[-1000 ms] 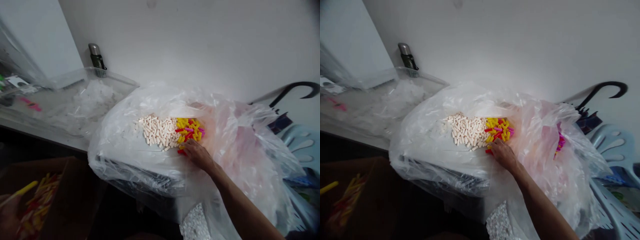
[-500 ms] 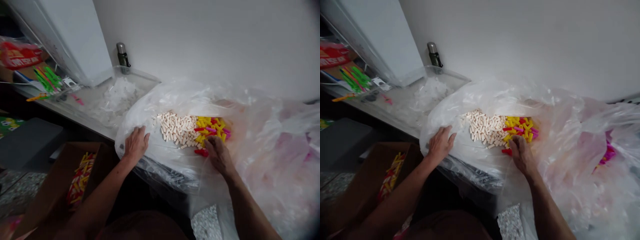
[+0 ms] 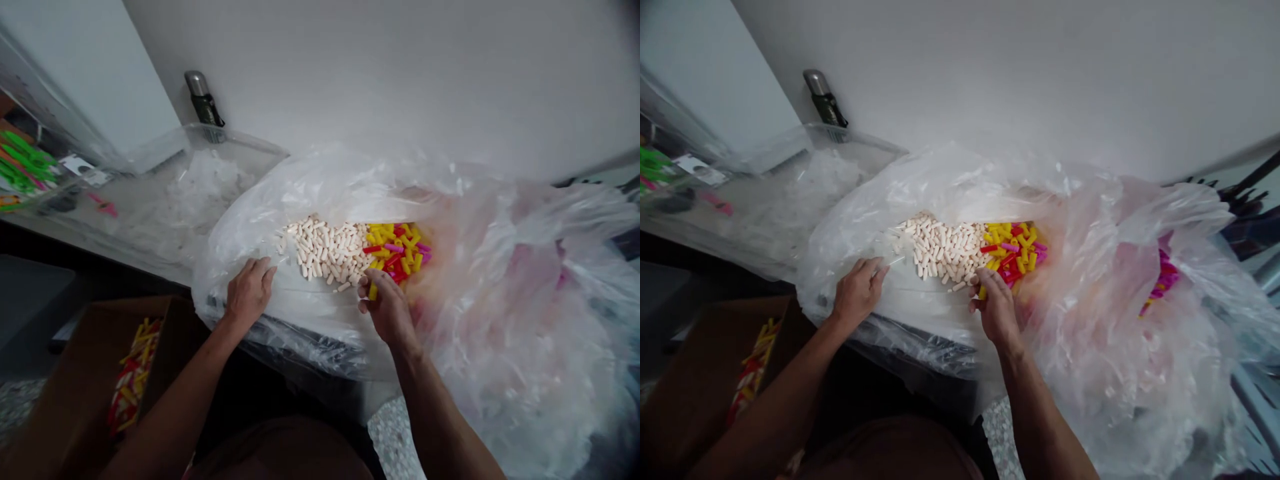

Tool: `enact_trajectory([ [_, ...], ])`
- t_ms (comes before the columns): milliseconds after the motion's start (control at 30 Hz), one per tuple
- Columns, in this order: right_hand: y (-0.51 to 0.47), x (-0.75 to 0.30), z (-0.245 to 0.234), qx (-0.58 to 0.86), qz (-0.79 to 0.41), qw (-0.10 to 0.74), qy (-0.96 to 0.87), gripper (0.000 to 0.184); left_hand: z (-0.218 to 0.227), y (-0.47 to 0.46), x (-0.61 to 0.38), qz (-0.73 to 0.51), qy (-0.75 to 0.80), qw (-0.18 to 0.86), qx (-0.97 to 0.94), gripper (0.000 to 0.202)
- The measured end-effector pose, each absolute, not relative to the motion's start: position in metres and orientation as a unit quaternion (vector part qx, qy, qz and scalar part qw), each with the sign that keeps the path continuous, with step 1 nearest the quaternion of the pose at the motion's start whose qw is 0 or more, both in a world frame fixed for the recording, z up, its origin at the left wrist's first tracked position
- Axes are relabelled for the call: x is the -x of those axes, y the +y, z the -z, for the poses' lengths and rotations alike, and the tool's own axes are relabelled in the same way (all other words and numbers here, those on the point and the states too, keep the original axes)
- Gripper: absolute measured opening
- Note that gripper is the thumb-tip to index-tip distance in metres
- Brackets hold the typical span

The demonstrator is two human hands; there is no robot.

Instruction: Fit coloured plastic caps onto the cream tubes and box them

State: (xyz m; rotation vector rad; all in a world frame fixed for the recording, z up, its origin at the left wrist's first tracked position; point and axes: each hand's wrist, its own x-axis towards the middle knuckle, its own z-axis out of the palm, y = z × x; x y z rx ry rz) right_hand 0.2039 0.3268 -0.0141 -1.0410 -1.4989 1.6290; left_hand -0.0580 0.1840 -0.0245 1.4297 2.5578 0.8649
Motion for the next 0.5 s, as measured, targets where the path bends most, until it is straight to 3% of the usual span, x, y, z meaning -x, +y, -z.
enact_trajectory([
  [67, 0.329, -0.202, 0.016, 0.39, -0.479, 0.3, -0.727, 0.025, 0.024, 0.175, 0.053, -0.387, 0.804, 0.077, -0.445, 0.041],
  [167, 0.332, -0.199, 0.018, 0.335, -0.282, 0.134, -0.889, 0.024, 0.022, 0.163, 0.036, -0.48, 0.76, 0.168, -0.405, 0.04],
  [300, 0.341, -0.193, 0.02, 0.316, -0.161, 0.006, -0.935, 0.022, 0.023, 0.158, 0.013, -0.523, 0.711, 0.257, -0.394, 0.031],
  [400, 0.346, -0.192, 0.022, 0.311, -0.166, 0.032, -0.935, 0.016, 0.028, 0.161, 0.004, -0.541, 0.687, 0.269, -0.403, 0.029],
  [500, 0.341, -0.192, 0.017, 0.31, -0.298, 0.146, -0.891, 0.016, 0.031, 0.165, 0.001, -0.562, 0.675, 0.249, -0.408, 0.029],
])
